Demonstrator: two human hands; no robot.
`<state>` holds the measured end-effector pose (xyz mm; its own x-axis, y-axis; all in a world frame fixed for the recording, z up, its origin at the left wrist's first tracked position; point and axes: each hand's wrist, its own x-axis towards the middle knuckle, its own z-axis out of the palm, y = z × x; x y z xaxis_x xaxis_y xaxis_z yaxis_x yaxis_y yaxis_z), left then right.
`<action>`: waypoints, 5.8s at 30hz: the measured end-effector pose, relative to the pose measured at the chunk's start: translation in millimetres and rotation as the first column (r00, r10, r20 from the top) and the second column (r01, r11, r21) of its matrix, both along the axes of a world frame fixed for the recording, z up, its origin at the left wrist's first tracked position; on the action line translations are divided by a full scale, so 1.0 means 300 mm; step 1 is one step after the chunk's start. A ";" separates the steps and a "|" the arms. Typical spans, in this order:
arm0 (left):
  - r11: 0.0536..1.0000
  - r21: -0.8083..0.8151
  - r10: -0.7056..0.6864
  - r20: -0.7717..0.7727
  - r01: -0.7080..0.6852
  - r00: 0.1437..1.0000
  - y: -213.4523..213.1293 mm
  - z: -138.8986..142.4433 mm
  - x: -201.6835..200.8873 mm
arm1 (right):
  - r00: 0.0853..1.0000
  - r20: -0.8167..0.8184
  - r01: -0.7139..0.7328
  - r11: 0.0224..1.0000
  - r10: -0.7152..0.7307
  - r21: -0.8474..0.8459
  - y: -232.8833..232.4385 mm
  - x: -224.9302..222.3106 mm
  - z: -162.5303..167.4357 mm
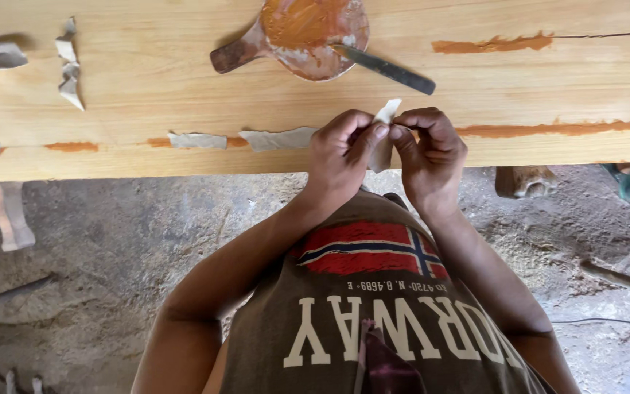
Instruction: The person tears strips from a sheet of paper by hand and presses each strip onto lines of orange adhesive on a long wooden board, working along the board and smoothing the strips in place with their fingers.
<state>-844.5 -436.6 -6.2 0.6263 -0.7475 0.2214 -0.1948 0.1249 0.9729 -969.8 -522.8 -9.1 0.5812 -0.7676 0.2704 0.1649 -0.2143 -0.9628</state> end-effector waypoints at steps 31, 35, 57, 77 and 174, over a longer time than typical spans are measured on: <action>0.948 -0.239 0.071 -0.481 -0.209 0.874 0.026 -0.053 0.210 | 0.951 0.285 0.102 0.992 -0.120 0.075 -0.101 -0.100 0.011; 0.975 -0.194 0.003 -0.465 -0.105 0.885 0.054 -0.071 0.195 | 0.966 0.101 0.235 0.971 -0.238 0.046 -0.097 -0.122 -0.022; 0.975 0.134 -0.215 0.776 0.178 0.592 0.150 -0.185 0.205 | 0.853 -0.480 0.257 0.966 -0.206 0.042 0.020 0.055 -0.082; 0.929 0.272 -0.358 0.829 0.250 0.430 0.106 -0.258 0.225 | 0.721 -0.525 0.253 0.878 -0.452 -0.407 -0.011 0.042 -0.150; 0.889 0.204 -0.357 0.869 0.411 0.342 -0.156 -0.134 0.050 | 0.621 -0.779 0.042 0.996 -0.089 -0.080 -0.354 -0.291 -0.055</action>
<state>-829.6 -483.3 -46.3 -0.2803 -0.8243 0.4919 -0.8376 0.4604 0.2942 -1057.3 -628.9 -25.5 0.5402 -0.8114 -0.2231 -0.6605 -0.2446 -0.7098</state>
